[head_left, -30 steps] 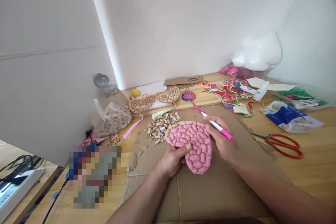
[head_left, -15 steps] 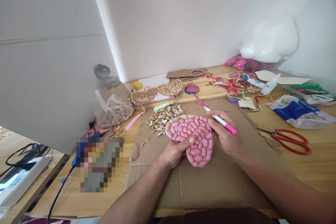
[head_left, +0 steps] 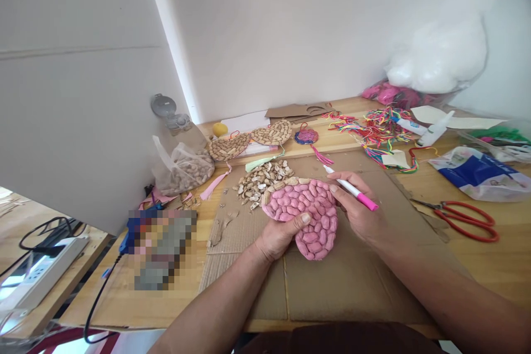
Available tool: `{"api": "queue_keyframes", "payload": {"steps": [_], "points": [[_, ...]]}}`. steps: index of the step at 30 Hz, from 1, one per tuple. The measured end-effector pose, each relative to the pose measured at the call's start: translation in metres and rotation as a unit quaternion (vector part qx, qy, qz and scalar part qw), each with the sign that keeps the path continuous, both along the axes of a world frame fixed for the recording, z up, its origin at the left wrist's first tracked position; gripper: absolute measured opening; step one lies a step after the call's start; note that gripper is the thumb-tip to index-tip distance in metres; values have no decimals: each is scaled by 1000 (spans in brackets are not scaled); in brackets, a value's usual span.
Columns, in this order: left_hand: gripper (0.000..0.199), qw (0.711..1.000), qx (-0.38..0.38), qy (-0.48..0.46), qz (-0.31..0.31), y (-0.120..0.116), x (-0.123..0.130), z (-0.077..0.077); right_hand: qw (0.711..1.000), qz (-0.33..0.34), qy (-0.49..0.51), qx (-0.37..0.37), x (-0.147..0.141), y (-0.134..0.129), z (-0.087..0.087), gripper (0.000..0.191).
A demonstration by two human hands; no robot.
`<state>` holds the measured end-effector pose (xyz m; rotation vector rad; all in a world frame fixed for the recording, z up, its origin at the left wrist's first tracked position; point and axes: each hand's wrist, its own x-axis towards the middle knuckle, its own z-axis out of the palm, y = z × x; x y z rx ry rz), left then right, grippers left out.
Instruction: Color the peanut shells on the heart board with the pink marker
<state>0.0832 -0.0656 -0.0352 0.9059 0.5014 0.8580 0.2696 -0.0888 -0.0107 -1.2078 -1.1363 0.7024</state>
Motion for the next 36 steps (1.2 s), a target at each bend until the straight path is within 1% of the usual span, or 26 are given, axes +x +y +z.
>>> {"api": "queue_keyframes", "payload": {"steps": [3, 6, 8, 11, 13, 15, 18, 24, 32, 36], "points": [[77, 1000, 3, 3, -8, 0, 0, 0, 1000, 1, -8, 2, 2, 1, -5, 12], [66, 1000, 15, 18, -12, -1, 0, 1, 1000, 0, -17, 2, 3, 1, -9, 15], [60, 999, 25, 33, -1, -1, 1, 2, 1000, -8, -18, 0, 3, 2, -9, 18], [58, 999, 28, 44, 15, -1, 1, 2, 1000, -14, 16, 11, 5, 3, -6, 28], [59, 998, 26, 47, 21, -1, 1, 1, 999, -15, 40, 33, 8, 4, -2, 36], [60, 998, 20, 50, 30, -1, 1, 1, 996, -21, 50, 64, 11, 5, 2, 39], [60, 997, 14, 59, 47, -1, 0, 0, 994, -24, 65, 90, 13, 4, 7, 34], [59, 996, 1, 68, 53, -1, 0, -2, 988, 6, 131, 81, 9, 2, 11, 13], [64, 996, -4, 72, 45, -1, -1, -3, 985, 21, 167, 39, 12, 7, 13, 17], [64, 996, 7, 76, 51, -1, 0, -1, 984, 11, 171, 45, 11, 9, 12, 19]]}}
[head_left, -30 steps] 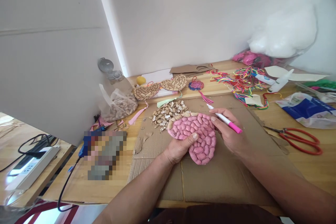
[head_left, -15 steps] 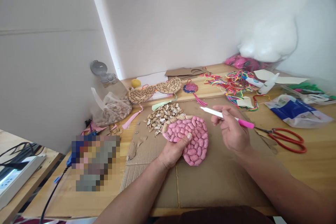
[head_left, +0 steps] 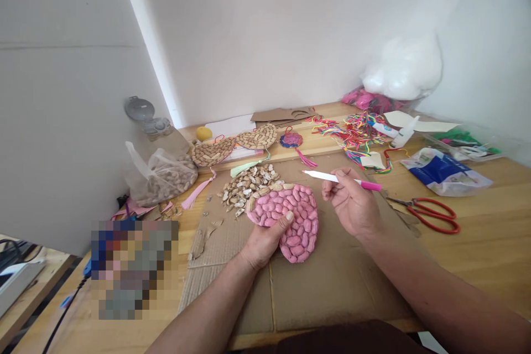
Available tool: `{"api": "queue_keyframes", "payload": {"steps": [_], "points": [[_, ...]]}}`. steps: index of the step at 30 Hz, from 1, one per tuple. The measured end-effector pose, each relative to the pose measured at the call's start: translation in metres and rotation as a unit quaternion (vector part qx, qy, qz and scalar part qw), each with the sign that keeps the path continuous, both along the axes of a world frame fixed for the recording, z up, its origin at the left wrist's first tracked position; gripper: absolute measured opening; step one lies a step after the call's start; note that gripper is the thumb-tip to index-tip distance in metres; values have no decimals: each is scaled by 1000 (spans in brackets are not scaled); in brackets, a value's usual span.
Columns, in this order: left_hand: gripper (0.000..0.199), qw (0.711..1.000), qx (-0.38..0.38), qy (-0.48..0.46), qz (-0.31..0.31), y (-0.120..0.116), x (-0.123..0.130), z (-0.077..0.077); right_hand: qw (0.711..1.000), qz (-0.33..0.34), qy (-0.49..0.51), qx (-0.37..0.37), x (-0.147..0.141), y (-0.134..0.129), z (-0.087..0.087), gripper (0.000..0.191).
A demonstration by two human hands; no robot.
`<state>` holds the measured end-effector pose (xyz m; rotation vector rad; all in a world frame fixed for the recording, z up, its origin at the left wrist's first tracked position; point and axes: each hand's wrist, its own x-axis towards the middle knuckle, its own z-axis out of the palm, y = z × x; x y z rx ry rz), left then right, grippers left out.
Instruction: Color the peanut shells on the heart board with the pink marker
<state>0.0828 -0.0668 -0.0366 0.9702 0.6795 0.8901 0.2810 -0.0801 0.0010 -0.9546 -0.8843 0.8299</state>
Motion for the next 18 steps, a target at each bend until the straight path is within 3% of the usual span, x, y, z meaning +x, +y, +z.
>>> {"api": "queue_keyframes", "payload": {"steps": [3, 5, 7, 10, 13, 18], "points": [[61, 1000, 12, 9, 5, 0, 1, 2, 999, -18, -21, 24, -4, -5, 2, 18], [60, 999, 28, 18, 9, -1, 1, 4, 993, -43, -102, 51, -9, -14, 5, 13], [58, 998, 45, 33, 15, -2, 0, 6, 967, -78, -232, 71, -15, -26, 9, 8], [56, 996, 68, 53, 36, -3, 0, 8, 926, -77, -355, 103, -24, -41, 13, 4], [55, 993, 81, 65, 48, -4, -1, 9, 907, -65, -389, 147, -28, -47, 13, 12], [57, 997, 56, 42, 44, -4, 0, 6, 916, -83, -376, 115, -21, -48, 13, 12]]}}
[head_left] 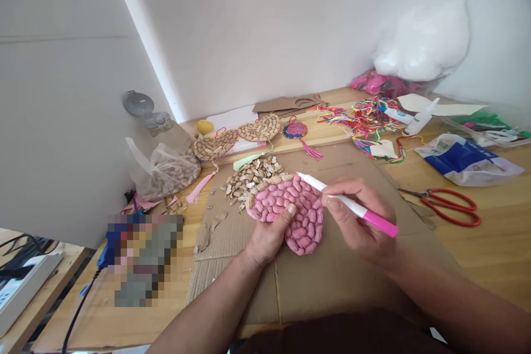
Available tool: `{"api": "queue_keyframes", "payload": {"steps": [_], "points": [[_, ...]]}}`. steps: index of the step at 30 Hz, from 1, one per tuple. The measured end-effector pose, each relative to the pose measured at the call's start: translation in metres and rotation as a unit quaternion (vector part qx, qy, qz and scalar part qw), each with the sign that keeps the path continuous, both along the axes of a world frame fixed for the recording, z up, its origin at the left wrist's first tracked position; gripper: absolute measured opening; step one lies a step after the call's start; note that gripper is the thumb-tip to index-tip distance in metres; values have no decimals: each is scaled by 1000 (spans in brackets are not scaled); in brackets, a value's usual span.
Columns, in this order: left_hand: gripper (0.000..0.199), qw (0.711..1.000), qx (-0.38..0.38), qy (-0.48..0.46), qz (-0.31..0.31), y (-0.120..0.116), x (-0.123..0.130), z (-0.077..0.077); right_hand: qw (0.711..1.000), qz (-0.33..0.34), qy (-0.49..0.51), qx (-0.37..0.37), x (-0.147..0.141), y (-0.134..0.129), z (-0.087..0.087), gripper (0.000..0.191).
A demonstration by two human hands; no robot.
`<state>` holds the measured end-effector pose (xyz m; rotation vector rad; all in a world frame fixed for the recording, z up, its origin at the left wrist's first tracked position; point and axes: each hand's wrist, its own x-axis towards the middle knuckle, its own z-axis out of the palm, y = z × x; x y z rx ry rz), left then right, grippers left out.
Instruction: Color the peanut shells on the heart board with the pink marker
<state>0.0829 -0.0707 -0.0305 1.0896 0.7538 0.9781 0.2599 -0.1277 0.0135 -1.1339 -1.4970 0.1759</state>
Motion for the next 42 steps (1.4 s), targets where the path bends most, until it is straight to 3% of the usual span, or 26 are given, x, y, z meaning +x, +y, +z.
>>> {"api": "queue_keyframes", "payload": {"steps": [6, 14, 19, 22, 29, 35, 42], "points": [[61, 993, -56, -102, -34, 2, 4, -3, 1000, -2, 9, -2, 0, 1, 1, 9], [67, 997, -27, -69, -21, 5, 2, -6, 999, -8, 46, -7, -1, 10, 2, 4], [71, 998, -19, -63, -7, 6, 1, -11, 977, 66, 181, -96, 0, 4, 15, 15], [74, 997, -21, -71, -16, 6, 1, -12, 970, 69, 217, -85, -1, -2, 21, 19], [72, 994, -3, -91, -63, 4, 4, -6, 985, 22, 148, -86, -3, -3, 7, 6], [71, 996, -8, -64, -55, 5, 1, -10, 999, -20, 42, -8, 1, -10, 4, 9], [81, 992, -59, -98, -51, 5, 1, -10, 997, 9, 74, -5, 3, -11, 8, 11]]}}
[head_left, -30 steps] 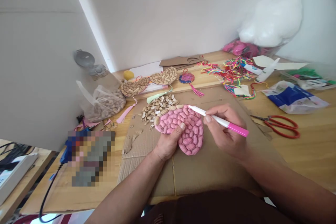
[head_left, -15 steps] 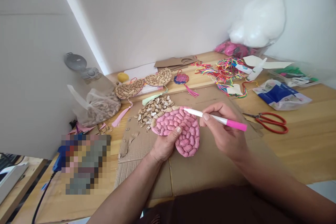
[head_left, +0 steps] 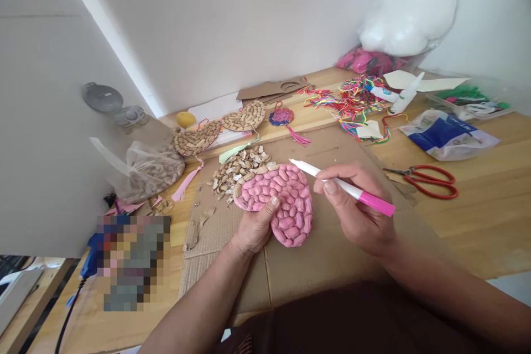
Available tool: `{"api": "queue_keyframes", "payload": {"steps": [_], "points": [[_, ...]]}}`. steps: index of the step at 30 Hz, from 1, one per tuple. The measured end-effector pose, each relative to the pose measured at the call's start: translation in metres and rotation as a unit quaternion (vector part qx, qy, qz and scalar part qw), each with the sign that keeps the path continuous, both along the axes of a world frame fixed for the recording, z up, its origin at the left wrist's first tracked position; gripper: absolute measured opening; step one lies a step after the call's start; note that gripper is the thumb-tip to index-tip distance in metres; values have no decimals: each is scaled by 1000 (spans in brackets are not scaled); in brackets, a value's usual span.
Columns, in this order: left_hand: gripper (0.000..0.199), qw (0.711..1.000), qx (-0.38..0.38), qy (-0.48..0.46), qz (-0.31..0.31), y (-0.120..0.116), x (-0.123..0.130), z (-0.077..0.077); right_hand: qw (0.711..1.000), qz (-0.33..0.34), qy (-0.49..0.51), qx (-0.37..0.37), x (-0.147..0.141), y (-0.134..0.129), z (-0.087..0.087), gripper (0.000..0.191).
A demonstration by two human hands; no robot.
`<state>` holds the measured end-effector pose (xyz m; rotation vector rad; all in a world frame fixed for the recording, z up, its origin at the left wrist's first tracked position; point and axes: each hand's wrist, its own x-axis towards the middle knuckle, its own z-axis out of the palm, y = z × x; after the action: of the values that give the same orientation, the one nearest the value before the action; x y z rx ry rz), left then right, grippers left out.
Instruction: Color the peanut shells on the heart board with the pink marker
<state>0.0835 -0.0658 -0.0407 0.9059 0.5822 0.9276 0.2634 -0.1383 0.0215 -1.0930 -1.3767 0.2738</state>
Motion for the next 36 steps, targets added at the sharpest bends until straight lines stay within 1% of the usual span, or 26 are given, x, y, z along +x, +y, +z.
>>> {"api": "queue_keyframes", "payload": {"steps": [3, 6, 8, 12, 16, 18, 21, 24, 26, 29, 34, 36], "points": [[82, 1000, -1, -2, -6, -1, 0, 3, 999, 14, 25, -14, 0, 3, -2, 13], [82, 1000, -2, -8, -9, -2, 0, 4, 997, 48, 59, -29, 1, 3, -6, 14], [82, 1000, -1, -11, -18, -2, 1, 5, 996, 62, 63, -32, 1, 2, -7, 14], [81, 999, -2, -9, -36, -2, 1, 5, 995, 61, 62, -37, 1, 1, -8, 12], [75, 999, -8, 17, -31, -2, 1, 7, 993, 66, 89, -46, 1, 2, -8, 10], [71, 999, 5, 37, -30, -3, 0, 9, 995, 48, 74, -47, 1, 3, -8, 8], [65, 995, 52, 89, -15, -5, 0, 13, 999, 16, 17, -34, 0, 2, -8, 5], [61, 979, 110, 168, 17, -9, -1, 18, 999, 14, -38, 1, -3, 0, -9, 13], [60, 969, 140, 200, 39, -11, -1, 20, 997, 18, -67, 37, -6, -2, -10, 18], [57, 960, 165, 219, 62, -13, -2, 19, 994, 11, -86, 64, -9, -3, -11, 21], [56, 955, 175, 227, 74, -14, -2, 14, 991, -41, -109, 57, -10, -3, -11, 23], [55, 954, 179, 226, 78, -14, -1, 12, 990, -44, -116, 65, -8, -2, -12, 24]]}}
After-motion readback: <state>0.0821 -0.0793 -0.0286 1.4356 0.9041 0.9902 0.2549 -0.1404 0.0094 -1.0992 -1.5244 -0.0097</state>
